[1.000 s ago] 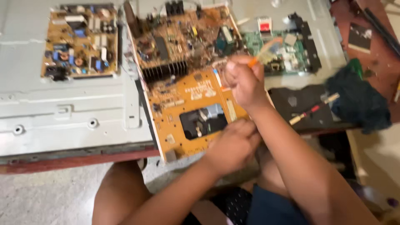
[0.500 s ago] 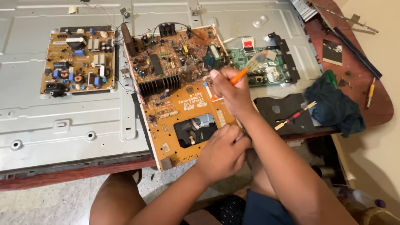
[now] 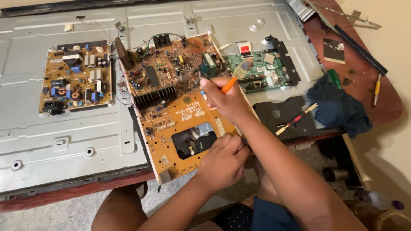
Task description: The person uses an orange brush to clean dust and debris from the surface of a disassembled circuit board. They systematically sweep across different areas of the board, occasionally adjusting their grip or the board's position to reach different sections.
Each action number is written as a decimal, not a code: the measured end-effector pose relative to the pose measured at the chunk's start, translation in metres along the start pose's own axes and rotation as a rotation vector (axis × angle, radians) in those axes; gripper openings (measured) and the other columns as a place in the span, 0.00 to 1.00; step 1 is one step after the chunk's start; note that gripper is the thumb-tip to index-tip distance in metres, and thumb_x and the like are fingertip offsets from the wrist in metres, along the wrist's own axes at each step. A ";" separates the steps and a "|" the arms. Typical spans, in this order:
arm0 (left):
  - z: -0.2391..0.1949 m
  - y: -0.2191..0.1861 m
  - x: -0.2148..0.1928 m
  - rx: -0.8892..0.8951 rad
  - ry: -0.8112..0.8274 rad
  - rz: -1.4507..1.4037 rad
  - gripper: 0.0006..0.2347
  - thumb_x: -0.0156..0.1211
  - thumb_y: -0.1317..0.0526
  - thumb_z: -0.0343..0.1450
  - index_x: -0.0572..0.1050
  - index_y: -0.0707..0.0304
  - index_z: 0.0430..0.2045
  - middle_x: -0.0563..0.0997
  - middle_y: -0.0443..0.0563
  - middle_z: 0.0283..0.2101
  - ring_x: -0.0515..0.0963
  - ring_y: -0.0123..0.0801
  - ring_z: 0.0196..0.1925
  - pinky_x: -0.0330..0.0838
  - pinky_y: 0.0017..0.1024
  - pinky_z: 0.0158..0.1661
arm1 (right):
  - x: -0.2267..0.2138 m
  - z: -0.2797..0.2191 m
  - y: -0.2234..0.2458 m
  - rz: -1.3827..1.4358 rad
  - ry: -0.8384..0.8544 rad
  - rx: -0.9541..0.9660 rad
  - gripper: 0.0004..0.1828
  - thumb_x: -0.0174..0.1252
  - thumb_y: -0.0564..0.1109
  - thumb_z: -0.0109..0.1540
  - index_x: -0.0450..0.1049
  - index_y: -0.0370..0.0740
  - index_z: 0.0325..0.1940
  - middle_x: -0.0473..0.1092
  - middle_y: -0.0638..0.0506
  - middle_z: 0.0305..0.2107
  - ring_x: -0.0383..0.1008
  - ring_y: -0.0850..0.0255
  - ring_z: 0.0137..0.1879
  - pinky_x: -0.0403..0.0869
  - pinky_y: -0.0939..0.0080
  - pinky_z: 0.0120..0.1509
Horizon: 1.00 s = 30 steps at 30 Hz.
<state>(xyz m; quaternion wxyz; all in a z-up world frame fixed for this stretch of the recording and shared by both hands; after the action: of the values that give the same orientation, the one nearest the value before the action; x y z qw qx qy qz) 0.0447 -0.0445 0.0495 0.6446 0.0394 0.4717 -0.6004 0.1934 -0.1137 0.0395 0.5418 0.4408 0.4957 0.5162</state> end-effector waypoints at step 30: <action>-0.001 0.002 0.016 -0.014 0.157 0.114 0.12 0.61 0.63 0.61 0.78 0.65 0.36 0.70 0.58 0.46 0.69 0.50 0.54 0.66 0.41 0.54 | -0.047 -0.031 -0.006 0.140 0.019 0.344 0.14 0.57 0.51 0.67 0.61 0.47 0.34 0.54 0.62 0.18 0.53 0.71 0.21 0.59 0.66 0.25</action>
<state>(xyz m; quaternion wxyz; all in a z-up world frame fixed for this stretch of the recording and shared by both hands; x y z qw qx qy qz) 0.0430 -0.0545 0.0375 0.6391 0.1086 0.5220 -0.5544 0.1641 -0.1618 0.0337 0.4165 0.5555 0.5499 0.4642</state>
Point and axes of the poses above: each hand's wrist, its own z-axis towards the middle knuckle, its own x-axis out of the palm, y = z × x, the point moved 8 cm from there along z, towards the middle knuckle
